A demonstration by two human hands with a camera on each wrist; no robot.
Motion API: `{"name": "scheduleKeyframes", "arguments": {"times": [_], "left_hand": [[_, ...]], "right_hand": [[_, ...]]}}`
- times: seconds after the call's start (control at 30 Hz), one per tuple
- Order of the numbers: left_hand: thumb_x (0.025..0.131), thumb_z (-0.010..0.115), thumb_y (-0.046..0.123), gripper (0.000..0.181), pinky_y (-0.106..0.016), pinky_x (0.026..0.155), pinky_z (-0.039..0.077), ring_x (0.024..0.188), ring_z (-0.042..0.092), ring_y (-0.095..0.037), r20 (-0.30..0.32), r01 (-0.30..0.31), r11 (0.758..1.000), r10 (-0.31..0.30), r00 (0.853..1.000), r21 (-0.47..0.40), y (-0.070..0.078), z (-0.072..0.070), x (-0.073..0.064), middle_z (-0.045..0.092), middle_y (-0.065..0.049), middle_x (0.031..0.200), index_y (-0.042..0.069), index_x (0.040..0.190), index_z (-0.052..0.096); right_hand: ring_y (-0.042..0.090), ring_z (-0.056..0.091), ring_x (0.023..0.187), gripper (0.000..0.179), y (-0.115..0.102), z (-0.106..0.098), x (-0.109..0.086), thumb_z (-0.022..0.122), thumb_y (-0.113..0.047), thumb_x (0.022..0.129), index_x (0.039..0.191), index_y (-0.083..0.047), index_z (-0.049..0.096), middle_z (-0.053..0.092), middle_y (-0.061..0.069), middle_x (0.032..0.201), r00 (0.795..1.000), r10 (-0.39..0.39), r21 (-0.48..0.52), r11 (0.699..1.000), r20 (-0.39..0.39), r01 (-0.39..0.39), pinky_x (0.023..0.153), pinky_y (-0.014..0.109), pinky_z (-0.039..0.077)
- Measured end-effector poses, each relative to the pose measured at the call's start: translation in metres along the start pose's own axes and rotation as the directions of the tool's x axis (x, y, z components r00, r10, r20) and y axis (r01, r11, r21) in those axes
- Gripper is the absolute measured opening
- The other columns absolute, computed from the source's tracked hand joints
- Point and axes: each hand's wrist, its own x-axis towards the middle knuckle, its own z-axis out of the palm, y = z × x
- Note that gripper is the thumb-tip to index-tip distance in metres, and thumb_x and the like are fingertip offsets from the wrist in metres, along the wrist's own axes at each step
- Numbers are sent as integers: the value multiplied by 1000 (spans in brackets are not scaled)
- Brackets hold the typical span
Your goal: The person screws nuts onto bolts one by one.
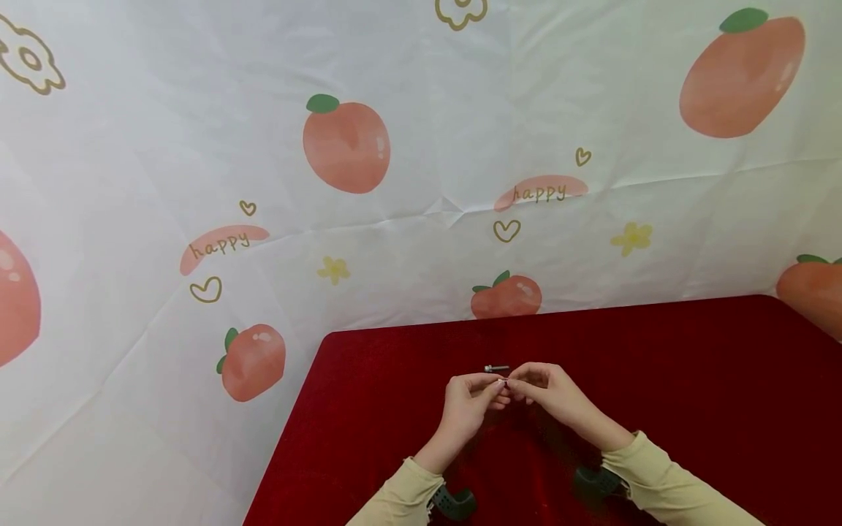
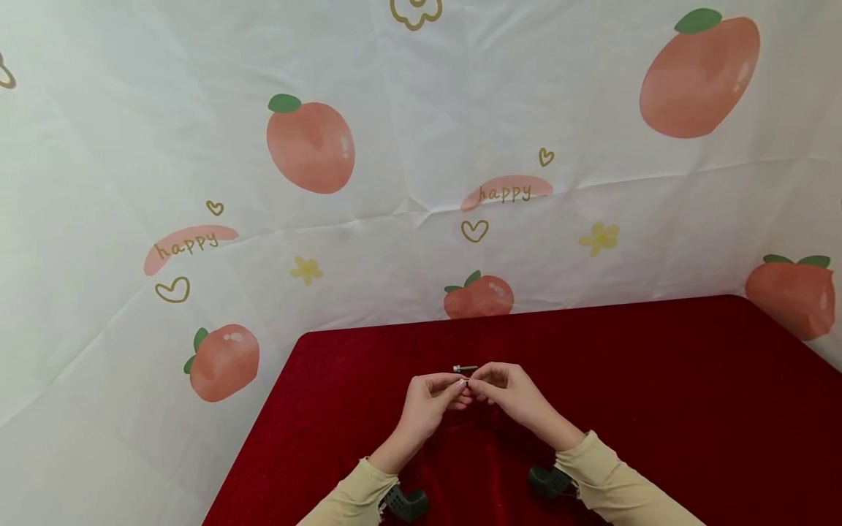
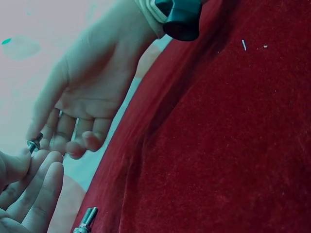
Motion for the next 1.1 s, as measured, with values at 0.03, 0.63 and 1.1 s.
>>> {"name": "scheduleKeyframes", "arguments": {"times": [0.03,0.63,1.1], "left_hand": [[92,59,-4,18,-39,71,59,83,65,-47,-1,1,1000,-1,1000,0,0,0,0,67,-30,93,-16,105,65],[92,59,-4,19,-44,72,58,82,65,-48,-3,7,1000,-7,1000,3,-1,1,-1,67,-30,91,-16,105,65],[92,59,-6,17,-44,72,59,82,64,-49,-28,19,1000,-20,999,-16,0,2,-1,67,-29,91,-17,104,65]], "right_hand": [[30,63,75,24,0,0,0,61,-21,96,103,1,65,66,13,88,1000,11,-6,1000,-4,-11,64,35,57],[30,64,79,23,3,0,0,66,-18,93,106,1,63,65,15,91,1000,5,9,1000,-16,-5,67,35,58],[29,65,83,23,4,2,-1,68,-16,91,107,0,62,65,15,94,999,-37,35,999,-23,38,72,33,58]]}}
